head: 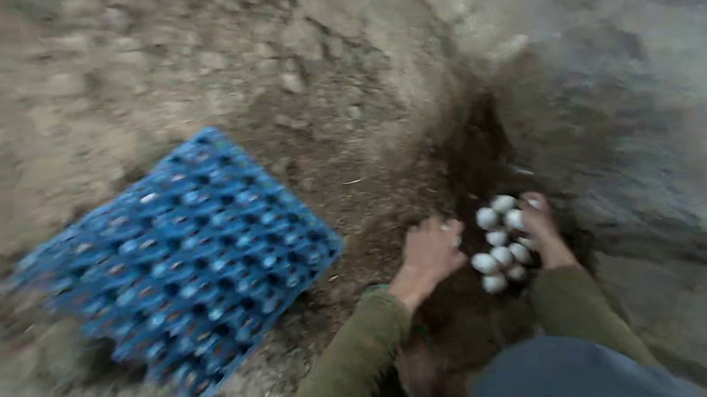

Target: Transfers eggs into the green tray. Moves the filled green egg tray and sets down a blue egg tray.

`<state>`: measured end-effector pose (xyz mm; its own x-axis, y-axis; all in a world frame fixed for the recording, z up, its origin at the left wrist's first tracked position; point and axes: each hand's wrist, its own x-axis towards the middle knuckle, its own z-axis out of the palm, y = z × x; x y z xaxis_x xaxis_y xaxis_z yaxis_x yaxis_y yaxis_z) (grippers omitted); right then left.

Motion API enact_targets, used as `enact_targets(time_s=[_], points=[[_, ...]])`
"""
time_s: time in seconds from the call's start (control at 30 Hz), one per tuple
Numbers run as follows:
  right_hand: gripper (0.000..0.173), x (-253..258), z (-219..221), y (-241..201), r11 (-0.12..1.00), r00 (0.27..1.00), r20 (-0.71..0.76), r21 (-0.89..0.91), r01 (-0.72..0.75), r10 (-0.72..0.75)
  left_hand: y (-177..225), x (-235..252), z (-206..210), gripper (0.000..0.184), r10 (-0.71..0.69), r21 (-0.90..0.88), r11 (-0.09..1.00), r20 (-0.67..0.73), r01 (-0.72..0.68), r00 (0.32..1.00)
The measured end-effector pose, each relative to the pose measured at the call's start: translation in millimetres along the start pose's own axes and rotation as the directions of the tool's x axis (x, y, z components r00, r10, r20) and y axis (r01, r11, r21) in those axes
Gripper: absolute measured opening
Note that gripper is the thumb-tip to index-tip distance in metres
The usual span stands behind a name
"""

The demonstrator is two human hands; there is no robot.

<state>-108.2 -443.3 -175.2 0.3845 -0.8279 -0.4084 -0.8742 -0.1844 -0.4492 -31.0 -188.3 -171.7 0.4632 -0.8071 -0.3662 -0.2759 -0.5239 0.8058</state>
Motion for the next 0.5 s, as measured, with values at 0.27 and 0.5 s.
enact_targets(time_s=[0.27,0.5], points=[[0.075,19,2,5,0.961,0.969,0.246,-0.266,0.078,-0.010,-50,-152,-151,0.047,0.076,0.221,0.975,-0.439,0.026,0.895],[0.080,38,5,-12,0.840,0.933,0.339,-0.536,0.083,0.124,-169,-275,-234,0.051,-0.245,0.276,0.779,-0.694,0.564,0.677]])
